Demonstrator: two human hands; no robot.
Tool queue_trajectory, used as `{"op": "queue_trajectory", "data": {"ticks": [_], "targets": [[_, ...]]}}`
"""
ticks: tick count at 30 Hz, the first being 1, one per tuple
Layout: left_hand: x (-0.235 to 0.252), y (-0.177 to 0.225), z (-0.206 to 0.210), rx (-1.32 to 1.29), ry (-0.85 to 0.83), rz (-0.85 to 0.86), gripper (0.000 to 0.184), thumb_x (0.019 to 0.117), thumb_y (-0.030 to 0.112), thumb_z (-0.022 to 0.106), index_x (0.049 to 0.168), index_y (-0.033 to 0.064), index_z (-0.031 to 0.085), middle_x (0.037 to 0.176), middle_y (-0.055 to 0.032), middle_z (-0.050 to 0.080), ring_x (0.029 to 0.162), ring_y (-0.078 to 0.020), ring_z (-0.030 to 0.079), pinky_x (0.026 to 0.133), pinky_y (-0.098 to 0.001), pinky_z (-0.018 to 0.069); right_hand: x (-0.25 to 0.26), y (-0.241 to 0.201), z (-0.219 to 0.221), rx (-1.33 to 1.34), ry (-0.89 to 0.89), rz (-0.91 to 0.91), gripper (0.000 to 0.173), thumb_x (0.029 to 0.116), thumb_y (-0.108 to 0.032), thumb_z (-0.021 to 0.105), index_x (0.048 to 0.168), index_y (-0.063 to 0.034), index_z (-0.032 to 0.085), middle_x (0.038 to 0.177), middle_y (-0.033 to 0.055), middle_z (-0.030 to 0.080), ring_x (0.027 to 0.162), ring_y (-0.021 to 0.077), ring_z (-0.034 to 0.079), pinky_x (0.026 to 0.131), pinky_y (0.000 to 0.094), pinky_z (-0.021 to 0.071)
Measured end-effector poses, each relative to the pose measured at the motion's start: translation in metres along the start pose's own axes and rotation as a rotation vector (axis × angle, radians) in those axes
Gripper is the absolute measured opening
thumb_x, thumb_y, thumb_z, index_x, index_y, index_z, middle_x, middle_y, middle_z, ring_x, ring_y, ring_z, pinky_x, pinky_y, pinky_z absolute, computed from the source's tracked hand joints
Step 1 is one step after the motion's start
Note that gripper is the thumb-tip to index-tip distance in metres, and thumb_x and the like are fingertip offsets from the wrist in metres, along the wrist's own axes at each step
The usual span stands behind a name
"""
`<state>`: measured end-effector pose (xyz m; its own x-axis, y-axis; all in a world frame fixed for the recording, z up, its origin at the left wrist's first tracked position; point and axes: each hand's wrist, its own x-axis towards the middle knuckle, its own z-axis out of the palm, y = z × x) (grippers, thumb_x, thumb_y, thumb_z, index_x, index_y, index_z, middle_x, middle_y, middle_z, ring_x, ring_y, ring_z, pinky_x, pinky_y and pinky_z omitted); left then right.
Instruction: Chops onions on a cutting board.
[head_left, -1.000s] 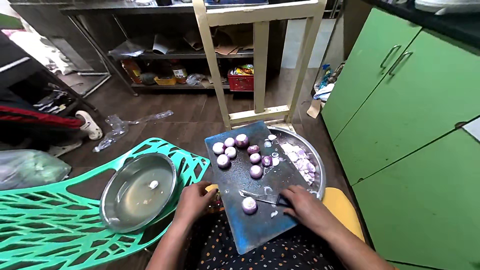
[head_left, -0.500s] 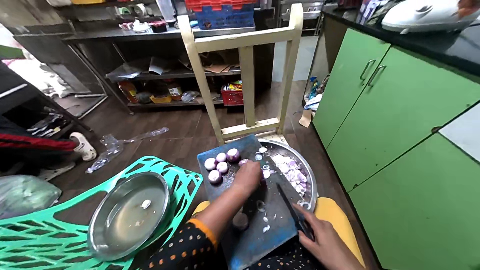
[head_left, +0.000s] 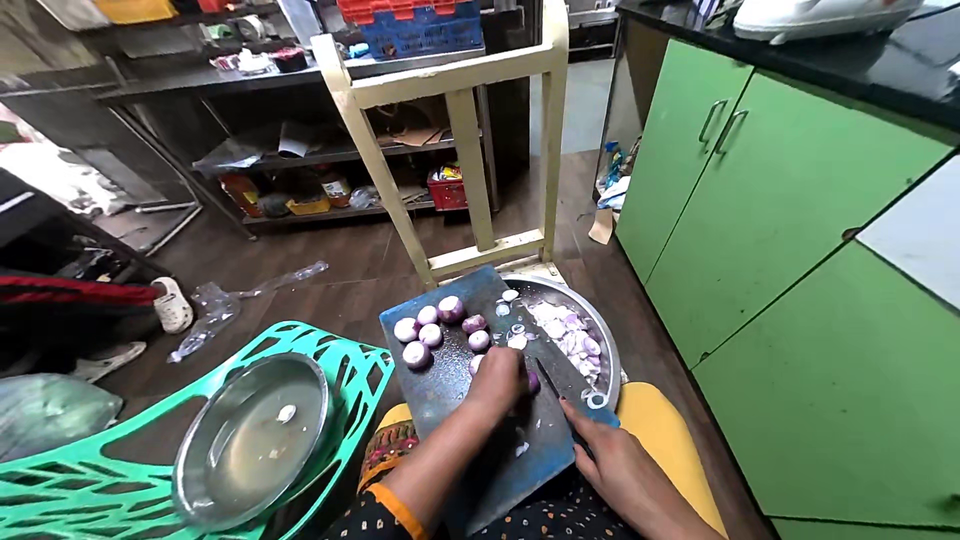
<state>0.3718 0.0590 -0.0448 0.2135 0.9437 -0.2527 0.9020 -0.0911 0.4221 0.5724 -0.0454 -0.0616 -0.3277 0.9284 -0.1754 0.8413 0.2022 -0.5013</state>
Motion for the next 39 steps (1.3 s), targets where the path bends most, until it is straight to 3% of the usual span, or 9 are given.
{"op": "queue_trajectory", "data": {"ticks": [2,8,12,18,23,27,32,36,39], "targets": [[-0.007,0.008,0.000,0.028,-0.002,-0.042,0.020,0.0909,0.020,0.077,0.096,0.0015,0.076,0.101,-0.0184,0.074,0.102,-0.0357,0.071,0.093,-0.0564,0.0574,0.002,-0.009,0.000,-0.030,0.027,-0.030,0.058,0.1006,-0.017,0.051,0.158,-0.0216,0.045,0.103,0.0151,0.073,0.089,0.0326,0.073,0.081,0.0503,0.0595],[-0.013,0.035,0.004,0.174,-0.037,-0.040,0.018,0.0994,0.014,0.065,0.099,-0.0014,0.073,0.109,-0.0211,0.071,0.107,-0.0372,0.070,0.093,-0.0537,0.0581,0.012,-0.018,0.003,-0.134,-0.122,0.090,0.061,0.1010,-0.013,0.050,0.160,-0.0247,0.039,0.105,0.0178,0.072,0.097,0.0365,0.071,0.085,0.0531,0.0573],[-0.008,0.032,0.000,0.186,-0.055,-0.046,0.015,0.0979,0.012,0.066,0.100,-0.0014,0.073,0.109,-0.0212,0.071,0.108,-0.0376,0.070,0.093,-0.0546,0.0576,-0.007,-0.020,-0.003,-0.121,-0.042,0.021,0.061,0.0999,-0.014,0.051,0.159,-0.0228,0.041,0.100,0.0170,0.072,0.088,0.0356,0.072,0.078,0.0516,0.0591],[-0.006,0.027,0.007,0.153,-0.021,-0.054,0.018,0.0976,0.016,0.067,0.093,-0.0003,0.073,0.101,-0.0205,0.072,0.101,-0.0376,0.071,0.088,-0.0565,0.0589,0.009,-0.015,0.007,-0.129,-0.085,0.056,0.062,0.1006,-0.013,0.049,0.160,-0.0247,0.040,0.100,0.0168,0.072,0.093,0.0357,0.072,0.083,0.0531,0.0579],[-0.008,0.023,0.011,0.152,-0.023,-0.057,0.010,0.0934,0.008,0.069,0.094,-0.0004,0.073,0.103,-0.0205,0.072,0.103,-0.0383,0.071,0.090,-0.0564,0.0584,-0.004,-0.019,0.001,-0.105,-0.048,0.022,0.060,0.0999,-0.014,0.052,0.159,-0.0236,0.043,0.098,0.0148,0.072,0.087,0.0336,0.072,0.078,0.0509,0.0588],[-0.007,0.026,0.011,0.166,-0.028,-0.076,0.011,0.0940,0.011,0.070,0.095,0.0009,0.074,0.103,-0.0199,0.072,0.102,-0.0380,0.071,0.089,-0.0566,0.0589,0.012,-0.017,0.007,-0.111,-0.099,0.057,0.062,0.1003,-0.012,0.050,0.160,-0.0243,0.040,0.102,0.0160,0.072,0.095,0.0348,0.071,0.085,0.0517,0.0573],[-0.008,0.020,0.008,0.140,-0.013,-0.083,0.012,0.0943,0.011,0.069,0.095,-0.0001,0.073,0.102,-0.0213,0.072,0.101,-0.0387,0.071,0.088,-0.0571,0.0586,-0.008,-0.020,-0.003,-0.092,-0.079,0.022,0.061,0.1009,-0.015,0.050,0.160,-0.0244,0.040,0.099,0.0150,0.072,0.088,0.0336,0.072,0.078,0.0503,0.0588],[-0.009,0.027,0.012,0.170,-0.016,-0.080,0.009,0.0927,0.009,0.069,0.092,0.0008,0.074,0.100,-0.0200,0.073,0.100,-0.0383,0.072,0.086,-0.0567,0.0592,0.014,-0.021,0.007,-0.118,-0.111,0.065,0.061,0.1011,-0.012,0.050,0.160,-0.0248,0.040,0.101,0.0156,0.072,0.094,0.0348,0.072,0.083,0.0526,0.0576],[-0.009,0.026,0.007,0.158,-0.020,-0.092,0.010,0.0941,0.009,0.068,0.094,-0.0008,0.073,0.102,-0.0211,0.072,0.102,-0.0384,0.071,0.088,-0.0565,0.0586,-0.002,-0.018,0.002,-0.112,-0.103,0.055,0.062,0.1006,-0.013,0.050,0.160,-0.0260,0.039,0.102,0.0160,0.072,0.093,0.0348,0.072,0.082,0.0513,0.0580]]}}
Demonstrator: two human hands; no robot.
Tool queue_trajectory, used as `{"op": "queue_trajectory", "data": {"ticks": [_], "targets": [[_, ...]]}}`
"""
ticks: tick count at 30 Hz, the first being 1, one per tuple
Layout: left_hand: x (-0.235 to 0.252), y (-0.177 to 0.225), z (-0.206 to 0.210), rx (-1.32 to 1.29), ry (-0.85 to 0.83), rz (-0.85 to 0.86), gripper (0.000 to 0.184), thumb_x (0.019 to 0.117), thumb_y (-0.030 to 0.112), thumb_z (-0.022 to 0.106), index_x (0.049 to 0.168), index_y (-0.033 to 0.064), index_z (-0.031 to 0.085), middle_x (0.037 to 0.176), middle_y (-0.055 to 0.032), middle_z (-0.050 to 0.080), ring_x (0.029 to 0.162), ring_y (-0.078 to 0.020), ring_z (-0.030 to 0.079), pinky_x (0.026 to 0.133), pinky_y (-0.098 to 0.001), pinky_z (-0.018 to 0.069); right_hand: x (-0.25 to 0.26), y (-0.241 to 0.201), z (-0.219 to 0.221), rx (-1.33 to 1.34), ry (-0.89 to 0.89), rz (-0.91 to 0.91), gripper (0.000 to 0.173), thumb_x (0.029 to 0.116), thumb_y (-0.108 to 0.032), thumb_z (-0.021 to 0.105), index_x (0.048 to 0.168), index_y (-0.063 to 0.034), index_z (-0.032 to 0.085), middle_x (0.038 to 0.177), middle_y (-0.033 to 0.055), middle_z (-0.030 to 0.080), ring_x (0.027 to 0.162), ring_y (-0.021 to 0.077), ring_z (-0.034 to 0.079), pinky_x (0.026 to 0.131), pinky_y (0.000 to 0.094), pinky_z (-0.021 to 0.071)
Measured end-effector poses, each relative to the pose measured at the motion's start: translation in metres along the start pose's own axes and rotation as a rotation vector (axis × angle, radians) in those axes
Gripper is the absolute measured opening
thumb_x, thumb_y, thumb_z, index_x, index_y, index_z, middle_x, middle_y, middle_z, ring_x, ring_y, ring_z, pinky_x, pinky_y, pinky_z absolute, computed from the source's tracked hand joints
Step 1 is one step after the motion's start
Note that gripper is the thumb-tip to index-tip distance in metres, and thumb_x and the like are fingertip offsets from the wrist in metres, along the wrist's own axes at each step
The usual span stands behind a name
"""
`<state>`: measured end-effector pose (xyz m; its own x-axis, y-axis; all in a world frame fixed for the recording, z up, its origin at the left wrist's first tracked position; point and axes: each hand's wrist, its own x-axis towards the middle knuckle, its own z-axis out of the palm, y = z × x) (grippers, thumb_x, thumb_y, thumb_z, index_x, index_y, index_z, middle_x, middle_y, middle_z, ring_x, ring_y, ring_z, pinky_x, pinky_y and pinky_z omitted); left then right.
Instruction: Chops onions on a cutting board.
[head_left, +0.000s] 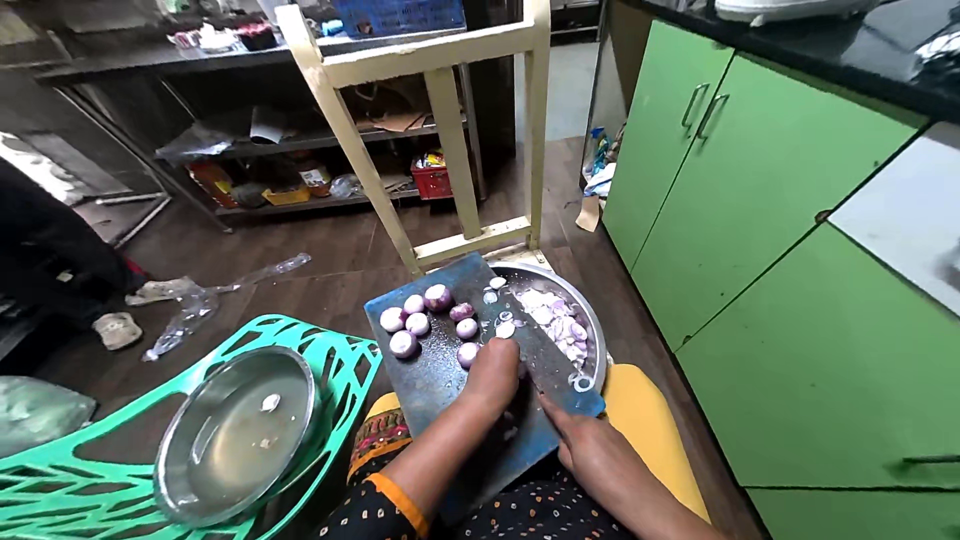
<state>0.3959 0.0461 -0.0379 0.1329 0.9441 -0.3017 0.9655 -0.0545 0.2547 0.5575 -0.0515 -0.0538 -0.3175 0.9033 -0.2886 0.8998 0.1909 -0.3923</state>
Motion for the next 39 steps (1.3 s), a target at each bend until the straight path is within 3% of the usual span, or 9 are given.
{"op": "queue_trajectory", "data": {"ticks": [6,10,16,20,23,27,31,33,39], "targets": [[0.000,0.000,0.004,-0.008,0.020,0.025,0.009,0.0936,0.008,0.068,0.093,-0.0005,0.073,0.099,-0.0210,0.072,0.099,-0.0390,0.072,0.086,-0.0576,0.0590,0.022,-0.003,0.005,-0.002,0.030,-0.011,0.059,0.1004,-0.014,0.050,0.158,-0.0235,0.044,0.098,0.0145,0.073,0.091,0.0335,0.072,0.080,0.0521,0.0585],[0.000,-0.007,0.004,-0.081,0.056,0.024,0.016,0.0950,0.015,0.070,0.093,-0.0008,0.073,0.099,-0.0215,0.072,0.099,-0.0390,0.072,0.088,-0.0584,0.0587,-0.002,0.001,-0.001,0.021,-0.028,-0.002,0.061,0.1016,-0.014,0.049,0.161,-0.0252,0.038,0.103,0.0168,0.072,0.093,0.0357,0.071,0.083,0.0525,0.0578],[-0.001,-0.001,0.006,-0.029,0.030,-0.002,0.011,0.0925,0.012,0.072,0.092,0.0010,0.073,0.098,-0.0198,0.073,0.097,-0.0383,0.072,0.085,-0.0580,0.0593,0.017,-0.006,0.003,-0.005,-0.015,0.002,0.060,0.1012,-0.013,0.050,0.159,-0.0263,0.041,0.100,0.0146,0.073,0.091,0.0338,0.072,0.081,0.0523,0.0583],[-0.001,-0.005,0.002,-0.063,0.033,-0.015,0.016,0.0935,0.016,0.072,0.093,0.0006,0.074,0.099,-0.0198,0.073,0.099,-0.0378,0.072,0.088,-0.0572,0.0586,-0.005,0.003,-0.001,0.027,-0.034,-0.009,0.063,0.1008,-0.014,0.050,0.161,-0.0266,0.038,0.101,0.0161,0.072,0.091,0.0351,0.072,0.081,0.0518,0.0582],[-0.001,-0.006,0.002,-0.050,0.038,-0.006,0.011,0.0926,0.011,0.071,0.094,-0.0003,0.073,0.100,-0.0207,0.073,0.100,-0.0389,0.071,0.089,-0.0576,0.0580,-0.005,0.000,-0.004,0.033,0.042,-0.060,0.059,0.1013,-0.016,0.051,0.159,-0.0243,0.043,0.096,0.0142,0.072,0.085,0.0325,0.072,0.077,0.0494,0.0590],[0.001,-0.005,0.005,-0.054,0.065,-0.008,0.014,0.0927,0.015,0.073,0.091,0.0011,0.073,0.097,-0.0194,0.072,0.096,-0.0375,0.072,0.086,-0.0570,0.0592,0.018,-0.002,0.004,0.015,0.001,-0.030,0.060,0.1009,-0.012,0.050,0.159,-0.0250,0.041,0.101,0.0152,0.073,0.093,0.0338,0.072,0.083,0.0515,0.0580],[0.000,-0.011,0.008,-0.085,0.080,0.004,0.013,0.0932,0.014,0.072,0.094,0.0006,0.074,0.099,-0.0193,0.073,0.100,-0.0367,0.072,0.090,-0.0558,0.0585,-0.011,0.004,-0.006,0.048,-0.034,-0.034,0.060,0.1017,-0.015,0.049,0.160,-0.0256,0.039,0.103,0.0158,0.072,0.093,0.0343,0.072,0.082,0.0514,0.0581],[0.001,-0.012,0.011,-0.066,0.078,0.011,0.010,0.0924,0.011,0.072,0.093,0.0006,0.074,0.099,-0.0194,0.073,0.100,-0.0370,0.072,0.090,-0.0563,0.0584,-0.008,0.000,-0.006,0.052,0.014,-0.058,0.058,0.1016,-0.016,0.050,0.159,-0.0247,0.042,0.100,0.0139,0.072,0.088,0.0324,0.072,0.078,0.0500,0.0590],[0.000,-0.010,0.006,-0.087,0.051,-0.002,0.012,0.0929,0.013,0.072,0.093,0.0009,0.074,0.098,-0.0194,0.073,0.098,-0.0371,0.072,0.089,-0.0572,0.0586,0.004,0.004,0.001,0.040,-0.054,-0.028,0.062,0.1016,-0.014,0.050,0.161,-0.0266,0.038,0.102,0.0166,0.072,0.093,0.0359,0.071,0.082,0.0536,0.0576]]}}
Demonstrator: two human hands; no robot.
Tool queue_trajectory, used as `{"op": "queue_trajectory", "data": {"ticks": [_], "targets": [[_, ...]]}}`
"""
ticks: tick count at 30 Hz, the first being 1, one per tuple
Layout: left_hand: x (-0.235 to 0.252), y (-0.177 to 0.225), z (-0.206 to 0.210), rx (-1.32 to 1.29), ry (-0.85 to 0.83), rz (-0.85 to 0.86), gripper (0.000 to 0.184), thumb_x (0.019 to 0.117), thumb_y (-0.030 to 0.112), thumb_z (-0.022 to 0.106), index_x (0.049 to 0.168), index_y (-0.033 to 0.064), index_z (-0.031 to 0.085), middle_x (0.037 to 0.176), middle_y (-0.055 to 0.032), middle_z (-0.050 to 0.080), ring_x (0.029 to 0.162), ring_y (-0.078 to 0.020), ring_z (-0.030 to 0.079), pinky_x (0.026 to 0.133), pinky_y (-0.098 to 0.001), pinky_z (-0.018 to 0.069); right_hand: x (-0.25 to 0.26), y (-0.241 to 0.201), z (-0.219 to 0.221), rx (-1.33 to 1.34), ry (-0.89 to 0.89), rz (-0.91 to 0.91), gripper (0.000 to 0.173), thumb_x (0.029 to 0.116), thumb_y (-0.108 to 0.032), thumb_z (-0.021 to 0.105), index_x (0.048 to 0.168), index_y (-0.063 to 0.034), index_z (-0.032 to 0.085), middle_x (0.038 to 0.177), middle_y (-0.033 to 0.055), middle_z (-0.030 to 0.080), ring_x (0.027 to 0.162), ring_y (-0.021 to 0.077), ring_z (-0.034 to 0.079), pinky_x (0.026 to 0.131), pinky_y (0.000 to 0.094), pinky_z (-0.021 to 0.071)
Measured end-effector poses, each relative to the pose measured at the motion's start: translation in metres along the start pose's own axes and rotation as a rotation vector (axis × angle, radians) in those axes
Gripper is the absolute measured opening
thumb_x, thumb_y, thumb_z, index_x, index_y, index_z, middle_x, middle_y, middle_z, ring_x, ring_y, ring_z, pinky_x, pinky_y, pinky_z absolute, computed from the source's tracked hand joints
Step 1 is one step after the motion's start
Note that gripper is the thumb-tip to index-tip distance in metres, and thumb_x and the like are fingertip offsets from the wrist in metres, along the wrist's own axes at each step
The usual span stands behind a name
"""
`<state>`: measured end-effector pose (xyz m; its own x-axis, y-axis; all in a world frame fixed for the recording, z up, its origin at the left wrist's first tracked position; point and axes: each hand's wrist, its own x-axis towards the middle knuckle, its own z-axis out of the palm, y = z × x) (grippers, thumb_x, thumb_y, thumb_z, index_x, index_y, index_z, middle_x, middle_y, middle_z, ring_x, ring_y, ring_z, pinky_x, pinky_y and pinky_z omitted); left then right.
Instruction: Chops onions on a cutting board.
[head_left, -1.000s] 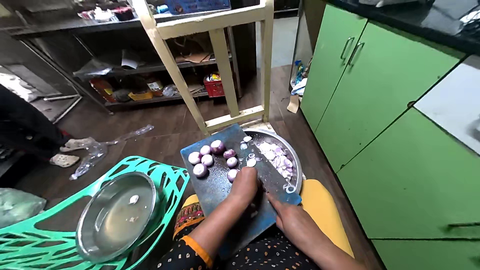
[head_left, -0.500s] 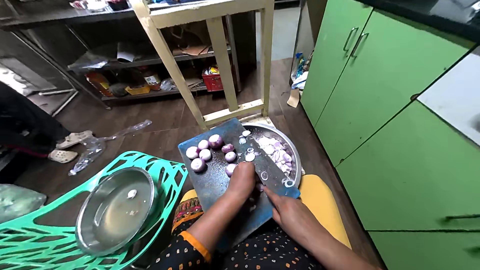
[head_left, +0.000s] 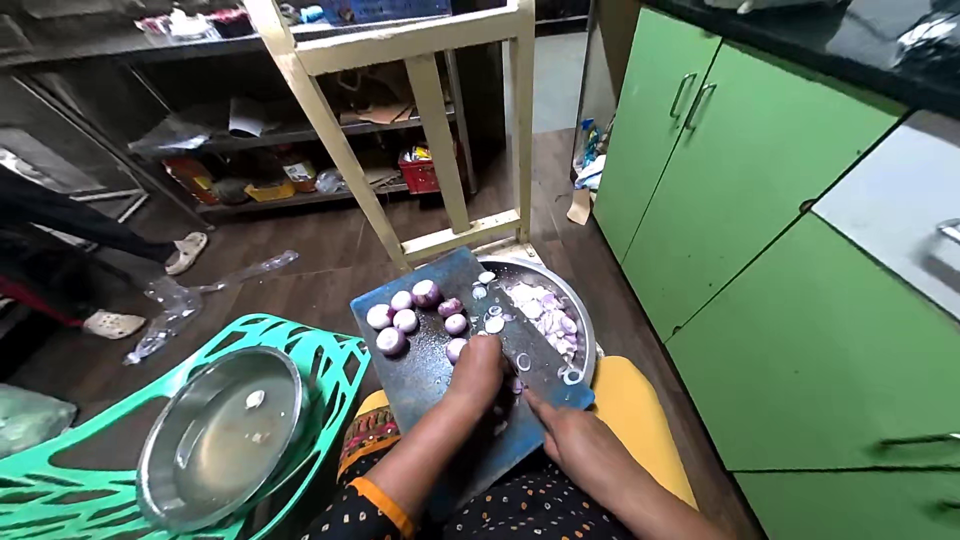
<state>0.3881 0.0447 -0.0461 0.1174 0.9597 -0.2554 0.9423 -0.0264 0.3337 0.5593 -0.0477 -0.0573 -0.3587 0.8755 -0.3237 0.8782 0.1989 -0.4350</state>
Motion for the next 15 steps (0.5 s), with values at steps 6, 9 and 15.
{"op": "queue_trajectory", "data": {"ticks": [6,9,15], "targets": [[-0.001,0.000,0.005,0.037,0.029,0.007,0.010,0.0919,0.012,0.072,0.090,0.0019,0.074,0.095,-0.0178,0.073,0.095,-0.0359,0.072,0.086,-0.0556,0.0591,0.004,-0.006,-0.002,0.008,0.052,-0.029,0.058,0.1016,-0.015,0.050,0.159,-0.0243,0.042,0.100,0.0140,0.073,0.091,0.0327,0.072,0.081,0.0512,0.0587],[0.001,-0.002,0.002,0.018,0.032,0.012,0.014,0.0919,0.015,0.074,0.090,0.0013,0.074,0.094,-0.0185,0.073,0.095,-0.0364,0.072,0.087,-0.0565,0.0587,0.010,-0.002,0.001,0.001,0.048,-0.015,0.060,0.1005,-0.013,0.051,0.159,-0.0253,0.042,0.099,0.0154,0.072,0.091,0.0346,0.072,0.081,0.0521,0.0580],[0.000,-0.008,0.008,0.004,0.041,0.025,0.011,0.0917,0.011,0.074,0.089,0.0009,0.074,0.095,-0.0189,0.073,0.096,-0.0373,0.072,0.087,-0.0575,0.0589,-0.007,-0.007,-0.004,-0.002,0.096,-0.060,0.057,0.1014,-0.016,0.051,0.158,-0.0233,0.044,0.098,0.0127,0.072,0.087,0.0312,0.072,0.078,0.0490,0.0594]]}}
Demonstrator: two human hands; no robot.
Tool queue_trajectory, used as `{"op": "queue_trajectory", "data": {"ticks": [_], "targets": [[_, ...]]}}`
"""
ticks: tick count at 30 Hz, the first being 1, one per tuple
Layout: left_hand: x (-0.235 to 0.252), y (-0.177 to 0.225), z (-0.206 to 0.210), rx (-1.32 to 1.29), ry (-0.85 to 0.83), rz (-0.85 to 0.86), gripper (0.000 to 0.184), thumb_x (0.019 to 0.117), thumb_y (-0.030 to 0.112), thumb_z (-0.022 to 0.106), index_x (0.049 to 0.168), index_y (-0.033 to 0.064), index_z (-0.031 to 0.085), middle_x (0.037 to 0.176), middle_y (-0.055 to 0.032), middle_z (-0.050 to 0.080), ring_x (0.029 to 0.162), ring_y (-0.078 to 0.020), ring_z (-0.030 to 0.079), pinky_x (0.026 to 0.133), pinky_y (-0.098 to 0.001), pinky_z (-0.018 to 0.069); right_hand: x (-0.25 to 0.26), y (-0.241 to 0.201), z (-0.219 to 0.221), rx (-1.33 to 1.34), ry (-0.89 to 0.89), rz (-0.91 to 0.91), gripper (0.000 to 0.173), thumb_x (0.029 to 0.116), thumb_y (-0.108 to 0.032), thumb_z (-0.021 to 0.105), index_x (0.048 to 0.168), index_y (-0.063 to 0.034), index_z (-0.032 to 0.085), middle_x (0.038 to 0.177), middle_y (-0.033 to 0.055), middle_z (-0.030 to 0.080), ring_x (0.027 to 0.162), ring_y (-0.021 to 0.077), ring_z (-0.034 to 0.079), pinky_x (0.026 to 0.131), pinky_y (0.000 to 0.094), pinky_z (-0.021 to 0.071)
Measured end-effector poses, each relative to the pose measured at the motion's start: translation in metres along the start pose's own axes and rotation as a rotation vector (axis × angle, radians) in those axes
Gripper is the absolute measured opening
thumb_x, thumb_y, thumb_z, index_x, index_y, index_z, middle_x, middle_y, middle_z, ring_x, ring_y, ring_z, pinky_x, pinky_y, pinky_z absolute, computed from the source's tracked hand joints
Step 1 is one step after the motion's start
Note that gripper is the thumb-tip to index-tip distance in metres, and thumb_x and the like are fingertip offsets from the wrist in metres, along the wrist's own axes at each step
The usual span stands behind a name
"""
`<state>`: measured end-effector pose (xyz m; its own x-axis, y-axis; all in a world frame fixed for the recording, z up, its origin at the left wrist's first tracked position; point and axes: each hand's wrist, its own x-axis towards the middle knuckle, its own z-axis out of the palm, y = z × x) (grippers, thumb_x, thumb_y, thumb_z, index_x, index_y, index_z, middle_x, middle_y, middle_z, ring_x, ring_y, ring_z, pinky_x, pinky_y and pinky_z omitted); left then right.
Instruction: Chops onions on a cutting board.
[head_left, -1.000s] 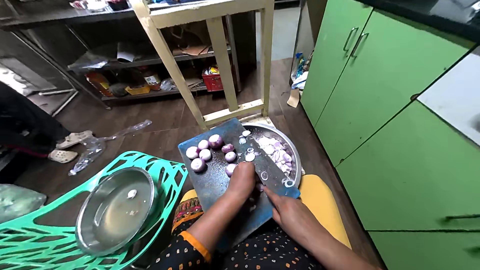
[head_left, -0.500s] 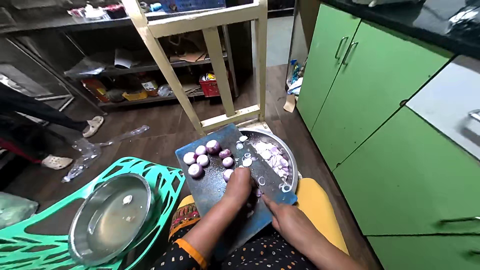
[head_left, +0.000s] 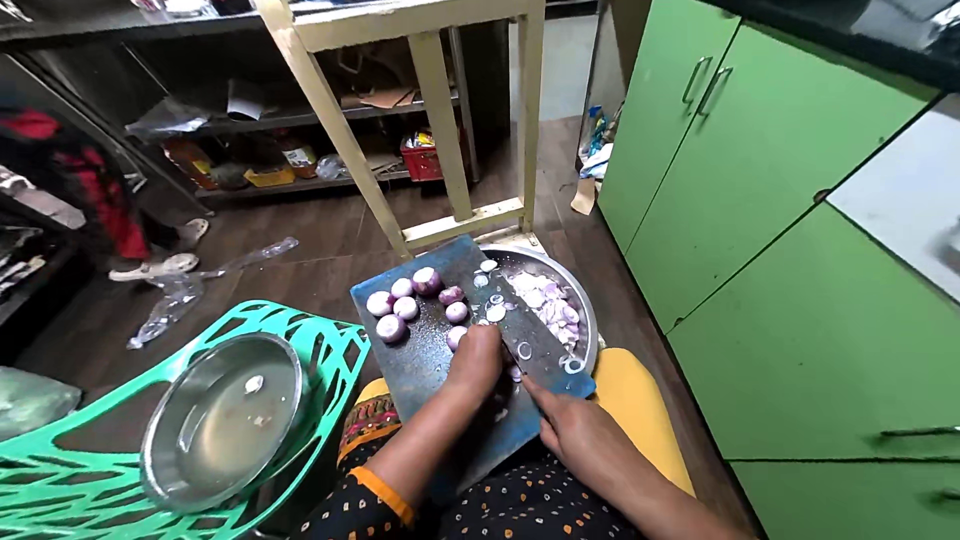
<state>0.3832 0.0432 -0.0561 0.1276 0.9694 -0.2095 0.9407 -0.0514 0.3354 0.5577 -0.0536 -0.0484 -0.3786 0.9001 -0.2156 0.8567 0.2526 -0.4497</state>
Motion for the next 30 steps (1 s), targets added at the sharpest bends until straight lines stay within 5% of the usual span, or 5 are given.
{"op": "queue_trajectory", "data": {"ticks": [11,15,21,26,30], "targets": [[0.001,-0.006,-0.001,-0.046,-0.012,-0.011,0.011,0.0900,0.013,0.076,0.089,0.0017,0.075,0.094,-0.0174,0.074,0.095,-0.0353,0.072,0.088,-0.0567,0.0588,-0.003,0.007,-0.001,-0.004,-0.006,-0.005,0.058,0.1005,-0.016,0.052,0.157,-0.0262,0.046,0.096,0.0126,0.073,0.085,0.0314,0.072,0.076,0.0496,0.0594],[0.003,-0.004,-0.004,-0.048,-0.017,-0.013,0.012,0.0892,0.013,0.076,0.089,0.0013,0.074,0.093,-0.0185,0.073,0.093,-0.0364,0.072,0.085,-0.0584,0.0591,0.027,-0.001,0.003,-0.002,-0.078,0.032,0.060,0.1012,-0.015,0.052,0.159,-0.0263,0.041,0.100,0.0148,0.073,0.093,0.0339,0.072,0.084,0.0524,0.0576],[0.000,-0.008,-0.004,-0.135,0.017,-0.005,0.011,0.0884,0.014,0.078,0.091,0.0035,0.075,0.093,-0.0149,0.074,0.094,-0.0322,0.072,0.089,-0.0554,0.0583,-0.014,0.020,0.006,0.113,-0.115,0.040,0.062,0.1015,-0.017,0.052,0.161,-0.0255,0.037,0.105,0.0164,0.073,0.093,0.0338,0.071,0.086,0.0512,0.0572],[0.010,0.011,0.004,-0.092,0.005,0.033,0.023,0.0913,0.020,0.077,0.108,0.0047,0.077,0.111,-0.0173,0.071,0.107,-0.0340,0.069,0.097,-0.0536,0.0563,0.002,0.033,0.002,0.180,0.052,0.141,0.059,0.0999,-0.020,0.058,0.157,-0.0244,0.045,0.097,0.0128,0.074,0.085,0.0288,0.072,0.082,0.0483,0.0585],[0.011,0.015,0.004,-0.097,0.055,0.036,0.016,0.0908,0.016,0.077,0.100,0.0023,0.075,0.101,-0.0168,0.074,0.101,-0.0336,0.071,0.094,-0.0538,0.0576,0.004,0.029,-0.004,0.067,0.068,0.101,0.059,0.0995,-0.018,0.055,0.157,-0.0241,0.045,0.098,0.0116,0.073,0.088,0.0289,0.072,0.082,0.0474,0.0588]]}}
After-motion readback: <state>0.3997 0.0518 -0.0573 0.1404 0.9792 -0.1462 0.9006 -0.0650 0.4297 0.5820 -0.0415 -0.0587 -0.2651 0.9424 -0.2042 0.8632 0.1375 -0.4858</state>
